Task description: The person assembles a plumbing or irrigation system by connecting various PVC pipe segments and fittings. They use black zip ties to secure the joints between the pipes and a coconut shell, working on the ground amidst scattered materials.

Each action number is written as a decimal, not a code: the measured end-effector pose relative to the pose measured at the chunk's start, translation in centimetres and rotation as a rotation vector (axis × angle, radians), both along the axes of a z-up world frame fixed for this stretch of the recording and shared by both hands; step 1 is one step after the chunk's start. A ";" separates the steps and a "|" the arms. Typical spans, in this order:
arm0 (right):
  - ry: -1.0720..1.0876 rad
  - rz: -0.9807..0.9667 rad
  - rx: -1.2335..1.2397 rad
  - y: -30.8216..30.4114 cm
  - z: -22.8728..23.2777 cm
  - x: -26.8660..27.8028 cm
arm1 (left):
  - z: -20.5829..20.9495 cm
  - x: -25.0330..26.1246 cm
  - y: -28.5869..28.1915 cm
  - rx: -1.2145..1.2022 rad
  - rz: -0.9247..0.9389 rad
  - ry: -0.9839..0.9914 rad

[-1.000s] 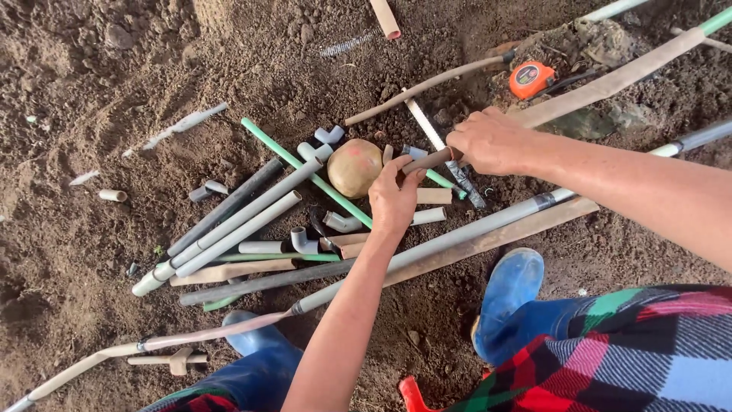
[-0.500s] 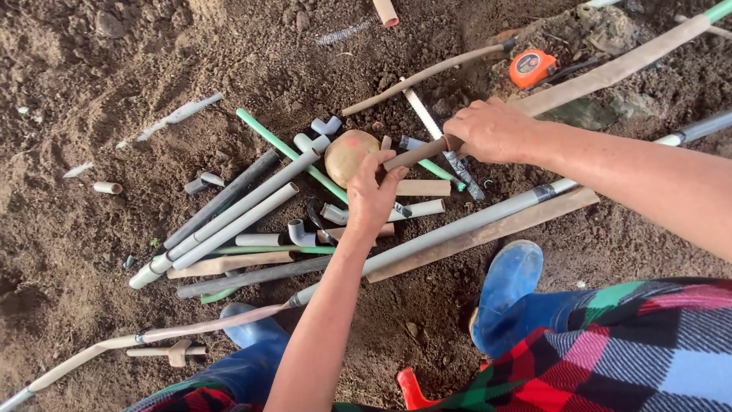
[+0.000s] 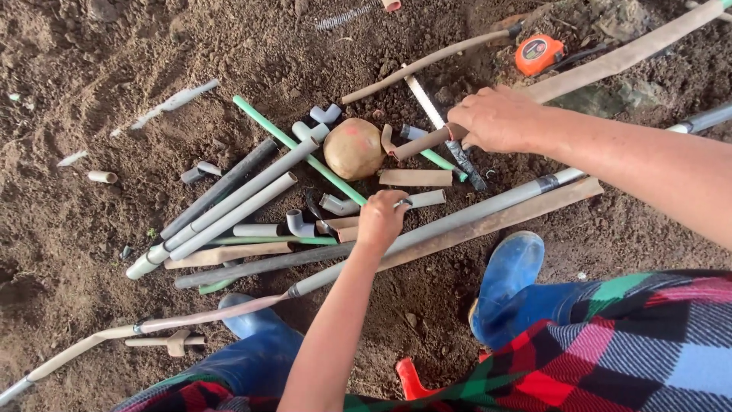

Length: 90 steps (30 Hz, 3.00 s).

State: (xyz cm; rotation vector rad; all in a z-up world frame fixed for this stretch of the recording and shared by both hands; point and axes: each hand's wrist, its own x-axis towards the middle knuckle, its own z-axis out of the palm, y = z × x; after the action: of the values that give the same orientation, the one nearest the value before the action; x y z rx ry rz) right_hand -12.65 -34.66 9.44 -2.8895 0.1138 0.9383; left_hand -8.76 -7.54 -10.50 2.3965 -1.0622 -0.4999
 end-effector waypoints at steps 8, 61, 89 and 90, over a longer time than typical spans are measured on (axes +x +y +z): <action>-0.018 -0.009 0.027 0.9 2.7 0.0 | 0.2 -1.7 -2.3 0.294 -0.168 -0.226; -0.009 0.004 0.079 3.9 4.1 2.3 | 27.6 3.9 2.8 0.123 0.348 0.516; -0.246 0.067 0.165 2.5 -1.8 1.3 | 23.2 5.3 -1.0 0.107 0.153 0.366; -0.260 0.071 0.165 2.4 -2.3 1.3 | 23.1 5.2 -1.0 0.111 0.178 0.387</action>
State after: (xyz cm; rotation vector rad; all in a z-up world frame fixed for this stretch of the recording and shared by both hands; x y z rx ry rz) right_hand -11.40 -32.25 7.15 -2.8444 -0.0833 0.5440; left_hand -3.53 -8.53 12.64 2.3275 -0.6610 -0.9316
